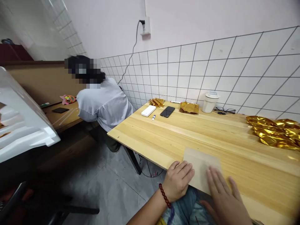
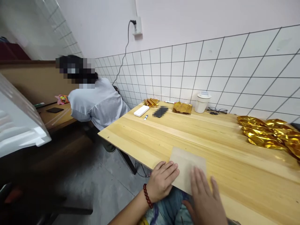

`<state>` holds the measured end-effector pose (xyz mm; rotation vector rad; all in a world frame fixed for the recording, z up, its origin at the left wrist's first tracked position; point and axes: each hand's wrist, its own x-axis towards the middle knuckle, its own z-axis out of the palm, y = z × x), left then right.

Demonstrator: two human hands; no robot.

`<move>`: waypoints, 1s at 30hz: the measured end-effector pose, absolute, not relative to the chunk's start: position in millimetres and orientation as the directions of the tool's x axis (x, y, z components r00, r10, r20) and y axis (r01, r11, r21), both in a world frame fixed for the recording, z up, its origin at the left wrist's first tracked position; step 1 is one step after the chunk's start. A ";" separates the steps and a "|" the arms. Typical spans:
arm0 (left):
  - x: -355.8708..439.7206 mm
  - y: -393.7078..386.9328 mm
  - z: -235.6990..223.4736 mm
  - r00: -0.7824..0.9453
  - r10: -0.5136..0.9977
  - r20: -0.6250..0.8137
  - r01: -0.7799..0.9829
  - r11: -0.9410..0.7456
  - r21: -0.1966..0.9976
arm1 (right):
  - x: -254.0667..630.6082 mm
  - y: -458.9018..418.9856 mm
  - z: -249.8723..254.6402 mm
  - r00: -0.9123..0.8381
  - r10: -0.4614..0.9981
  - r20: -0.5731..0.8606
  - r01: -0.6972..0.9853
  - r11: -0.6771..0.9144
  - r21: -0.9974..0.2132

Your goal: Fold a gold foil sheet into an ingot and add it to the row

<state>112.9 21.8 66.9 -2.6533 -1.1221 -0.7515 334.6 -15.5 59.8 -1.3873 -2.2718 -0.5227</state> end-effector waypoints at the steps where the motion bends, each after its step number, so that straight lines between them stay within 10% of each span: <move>1: 113.2 21.7 67.9 0.581 0.627 0.519 0.710 -0.702 0.054 | 325.3 -17.0 61.5 -0.425 0.750 0.506 0.890 0.447 0.086; 19: 130.5 19.8 159.9 0.502 0.776 0.382 0.805 -0.581 0.122 | 317.1 -12.7 126.0 -0.372 0.812 0.450 0.910 0.416 0.003; 30: 151.3 61.7 122.7 0.511 0.847 0.151 0.819 -0.532 0.215 | 302.4 23.6 73.7 -0.418 0.834 0.361 0.890 0.456 -0.021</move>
